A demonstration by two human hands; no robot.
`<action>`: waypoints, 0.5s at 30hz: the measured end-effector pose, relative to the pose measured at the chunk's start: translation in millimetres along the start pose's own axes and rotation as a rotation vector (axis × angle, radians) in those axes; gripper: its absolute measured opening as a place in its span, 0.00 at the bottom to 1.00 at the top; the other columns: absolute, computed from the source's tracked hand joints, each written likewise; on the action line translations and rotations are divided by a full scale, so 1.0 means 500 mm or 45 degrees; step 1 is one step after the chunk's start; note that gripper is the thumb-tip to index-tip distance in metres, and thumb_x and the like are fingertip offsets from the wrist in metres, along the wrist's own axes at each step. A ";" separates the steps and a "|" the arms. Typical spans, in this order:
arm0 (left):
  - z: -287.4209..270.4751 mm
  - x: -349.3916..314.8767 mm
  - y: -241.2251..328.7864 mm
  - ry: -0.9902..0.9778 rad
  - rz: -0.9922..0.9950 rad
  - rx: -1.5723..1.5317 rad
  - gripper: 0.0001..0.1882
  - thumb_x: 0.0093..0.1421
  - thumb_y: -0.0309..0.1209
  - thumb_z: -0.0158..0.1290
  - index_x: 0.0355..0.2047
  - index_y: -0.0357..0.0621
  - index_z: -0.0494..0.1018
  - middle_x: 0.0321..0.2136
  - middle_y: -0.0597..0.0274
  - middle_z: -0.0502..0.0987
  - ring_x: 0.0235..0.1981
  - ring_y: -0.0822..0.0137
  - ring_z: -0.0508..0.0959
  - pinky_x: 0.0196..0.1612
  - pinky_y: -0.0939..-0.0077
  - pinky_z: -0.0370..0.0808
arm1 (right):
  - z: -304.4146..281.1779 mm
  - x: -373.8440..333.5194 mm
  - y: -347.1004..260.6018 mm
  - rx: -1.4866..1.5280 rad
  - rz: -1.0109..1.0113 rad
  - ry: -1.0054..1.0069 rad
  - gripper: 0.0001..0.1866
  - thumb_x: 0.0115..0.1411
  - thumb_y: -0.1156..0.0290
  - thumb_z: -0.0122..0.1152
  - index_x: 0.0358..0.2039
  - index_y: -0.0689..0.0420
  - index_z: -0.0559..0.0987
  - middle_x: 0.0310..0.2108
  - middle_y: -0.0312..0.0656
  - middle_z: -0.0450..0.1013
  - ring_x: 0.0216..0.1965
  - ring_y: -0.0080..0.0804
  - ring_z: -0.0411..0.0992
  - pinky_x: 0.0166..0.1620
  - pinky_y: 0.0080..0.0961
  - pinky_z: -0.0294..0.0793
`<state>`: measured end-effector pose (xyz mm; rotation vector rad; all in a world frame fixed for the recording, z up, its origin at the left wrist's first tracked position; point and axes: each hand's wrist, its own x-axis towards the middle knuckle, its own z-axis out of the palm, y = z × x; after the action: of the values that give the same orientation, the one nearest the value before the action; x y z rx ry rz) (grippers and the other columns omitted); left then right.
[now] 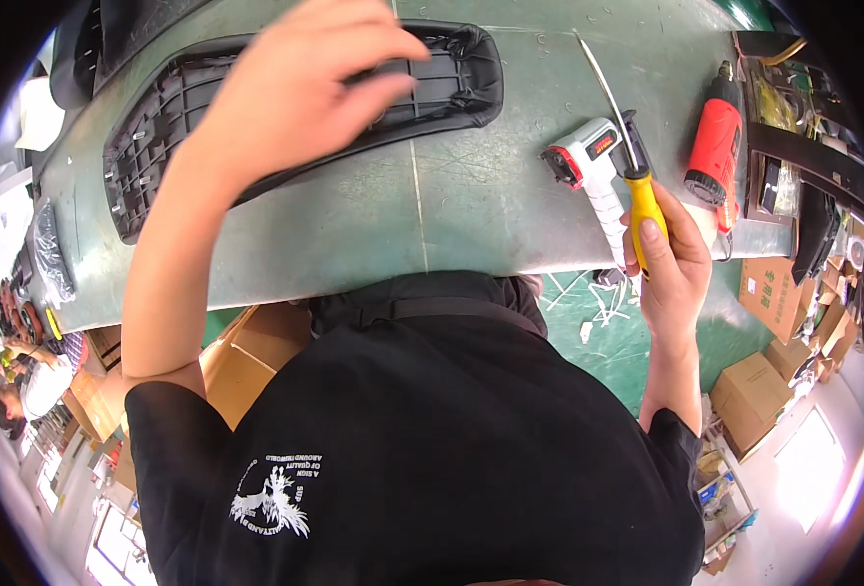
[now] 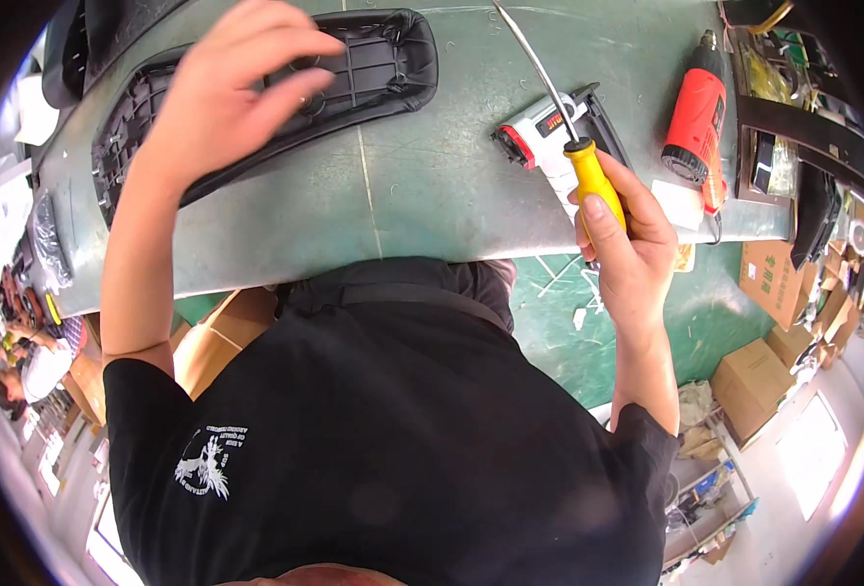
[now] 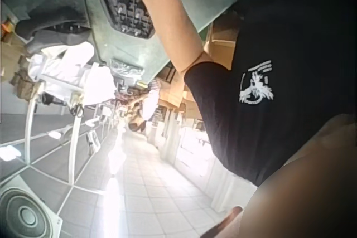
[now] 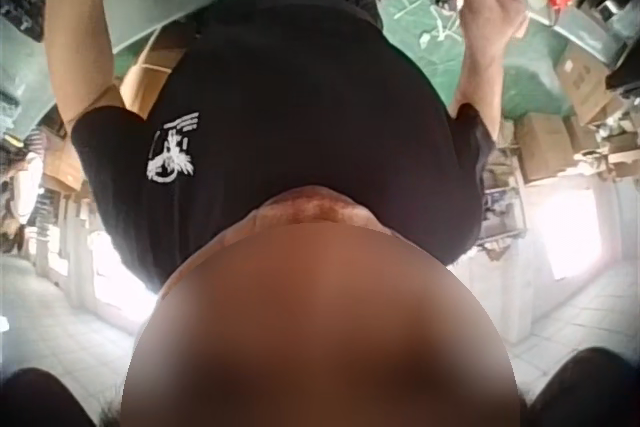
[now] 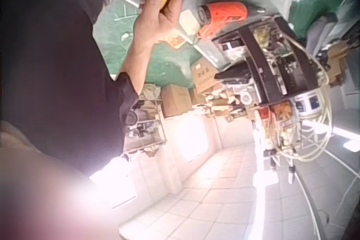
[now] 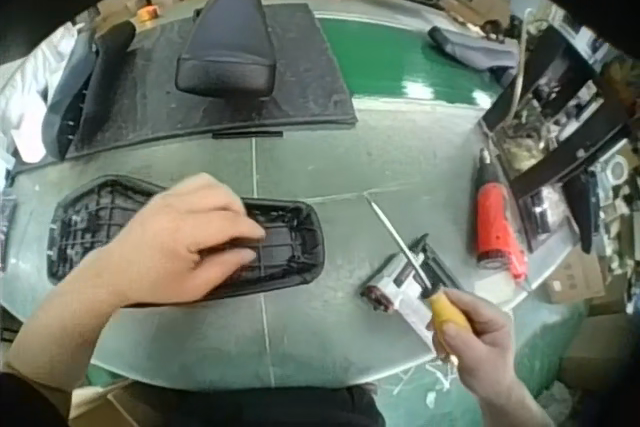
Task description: Upholstering a plastic seat base by stretching a black synthetic cover over the frame and securing it with a pneumatic staple gun.
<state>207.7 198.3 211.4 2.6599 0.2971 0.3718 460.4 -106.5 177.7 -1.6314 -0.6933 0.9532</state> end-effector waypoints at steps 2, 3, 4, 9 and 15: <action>0.057 0.029 0.001 -0.094 0.031 -0.068 0.13 0.59 0.29 0.66 0.42 0.38 0.81 0.40 0.51 0.81 0.45 0.51 0.80 0.48 0.60 0.77 | 0.003 0.002 0.007 -0.003 0.043 0.010 0.23 0.72 0.74 0.63 0.66 0.65 0.75 0.40 0.43 0.80 0.28 0.17 0.69 0.29 0.16 0.68; 0.094 0.035 -0.011 -0.061 -0.010 -0.077 0.11 0.61 0.34 0.64 0.38 0.39 0.82 0.37 0.53 0.81 0.41 0.51 0.81 0.46 0.58 0.78 | 0.005 0.003 0.008 0.011 0.038 -0.002 0.23 0.72 0.74 0.63 0.66 0.65 0.75 0.40 0.43 0.80 0.28 0.17 0.69 0.29 0.16 0.68; 0.115 0.044 -0.016 -0.031 -0.042 -0.093 0.13 0.64 0.39 0.62 0.34 0.41 0.82 0.33 0.55 0.82 0.37 0.51 0.82 0.44 0.57 0.79 | 0.008 0.002 0.010 0.006 0.029 -0.021 0.23 0.72 0.74 0.64 0.65 0.65 0.75 0.40 0.42 0.80 0.29 0.17 0.69 0.30 0.16 0.69; 0.138 0.069 -0.008 -0.281 -0.216 -0.121 0.06 0.64 0.28 0.60 0.33 0.37 0.79 0.31 0.54 0.78 0.35 0.54 0.79 0.41 0.61 0.76 | 0.005 -0.019 0.020 -0.026 0.055 -0.030 0.24 0.70 0.76 0.67 0.64 0.64 0.77 0.41 0.39 0.80 0.31 0.17 0.71 0.34 0.16 0.71; 0.171 0.040 -0.010 -0.028 -0.197 -0.111 0.04 0.65 0.26 0.58 0.34 0.38 0.78 0.30 0.56 0.77 0.30 0.57 0.79 0.36 0.64 0.76 | 0.004 -0.025 0.016 -0.042 0.099 -0.058 0.24 0.68 0.75 0.70 0.63 0.62 0.78 0.41 0.37 0.80 0.35 0.17 0.73 0.38 0.17 0.73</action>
<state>252.0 174.5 139.0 2.5337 0.4662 0.2993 452.2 -117.9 172.9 -1.6802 -0.6836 1.0430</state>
